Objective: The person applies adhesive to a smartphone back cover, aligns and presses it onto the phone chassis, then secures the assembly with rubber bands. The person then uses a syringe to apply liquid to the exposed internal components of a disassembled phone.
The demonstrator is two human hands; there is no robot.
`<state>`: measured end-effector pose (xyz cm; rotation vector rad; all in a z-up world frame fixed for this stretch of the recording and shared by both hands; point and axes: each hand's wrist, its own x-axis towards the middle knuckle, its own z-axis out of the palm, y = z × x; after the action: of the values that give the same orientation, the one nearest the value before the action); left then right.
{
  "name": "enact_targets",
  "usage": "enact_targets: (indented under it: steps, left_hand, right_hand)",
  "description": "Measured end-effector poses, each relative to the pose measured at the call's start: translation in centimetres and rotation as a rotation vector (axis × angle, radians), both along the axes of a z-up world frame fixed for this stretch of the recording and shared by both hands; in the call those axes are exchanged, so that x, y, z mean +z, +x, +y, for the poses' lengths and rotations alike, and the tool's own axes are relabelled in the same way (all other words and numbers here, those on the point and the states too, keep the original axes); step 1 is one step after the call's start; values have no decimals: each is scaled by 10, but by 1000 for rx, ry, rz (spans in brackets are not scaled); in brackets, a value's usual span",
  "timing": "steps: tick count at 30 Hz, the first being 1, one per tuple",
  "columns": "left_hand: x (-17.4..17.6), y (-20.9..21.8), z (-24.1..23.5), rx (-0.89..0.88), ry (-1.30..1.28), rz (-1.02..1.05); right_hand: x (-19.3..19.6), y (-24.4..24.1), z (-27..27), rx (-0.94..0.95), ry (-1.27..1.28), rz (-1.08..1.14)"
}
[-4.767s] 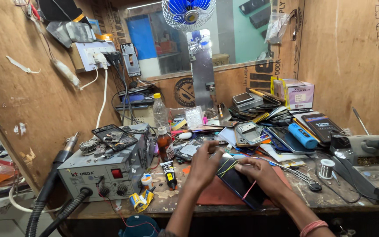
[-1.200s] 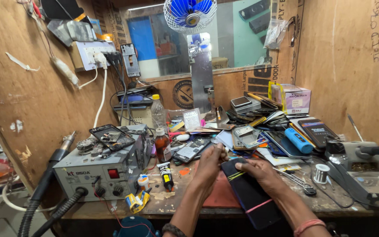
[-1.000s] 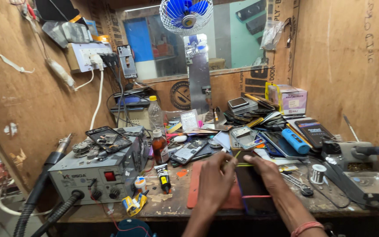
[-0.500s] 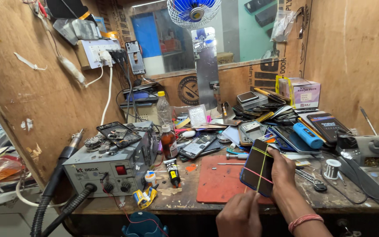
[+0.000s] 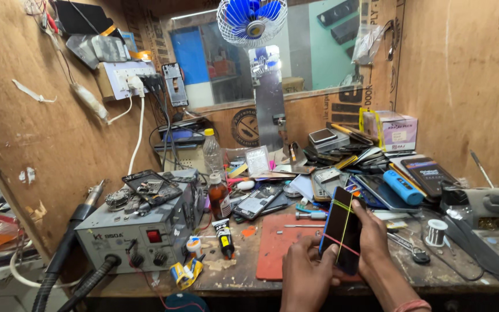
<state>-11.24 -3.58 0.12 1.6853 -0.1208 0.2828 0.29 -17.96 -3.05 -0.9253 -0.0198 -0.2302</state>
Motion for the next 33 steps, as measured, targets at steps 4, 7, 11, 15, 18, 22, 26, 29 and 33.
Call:
enact_targets:
  steps: [4,7,11,15,18,22,26,29,33]
  left_hand:
    - [16,18,11,-62,21,85]
    - [30,34,32,132,322,-200]
    - [45,66,57,340,614,-295]
    - [56,120,62,504,1127,-708]
    - [53,163,46,463,1449,-877]
    - [38,202,15,406,1660,-1025]
    - [19,221,-9,346,1591,-1063]
    - [15,228,-20,298,1461,-1021]
    - [16,221,-15,224,1155,-780]
  right_hand:
    - [-3,3,1,26,95,-26]
    - [-1,4,5,55,-41,-3]
    - [5,-1,8,91,-184,34]
    - [6,0,12,78,-185,37]
    - [2,2,10,88,-157,50]
    - [-2,6,8,92,-135,53]
    - [-4,9,6,85,-155,61]
    - [-5,10,6,93,-137,44]
    - [-2,6,7,84,-142,52]
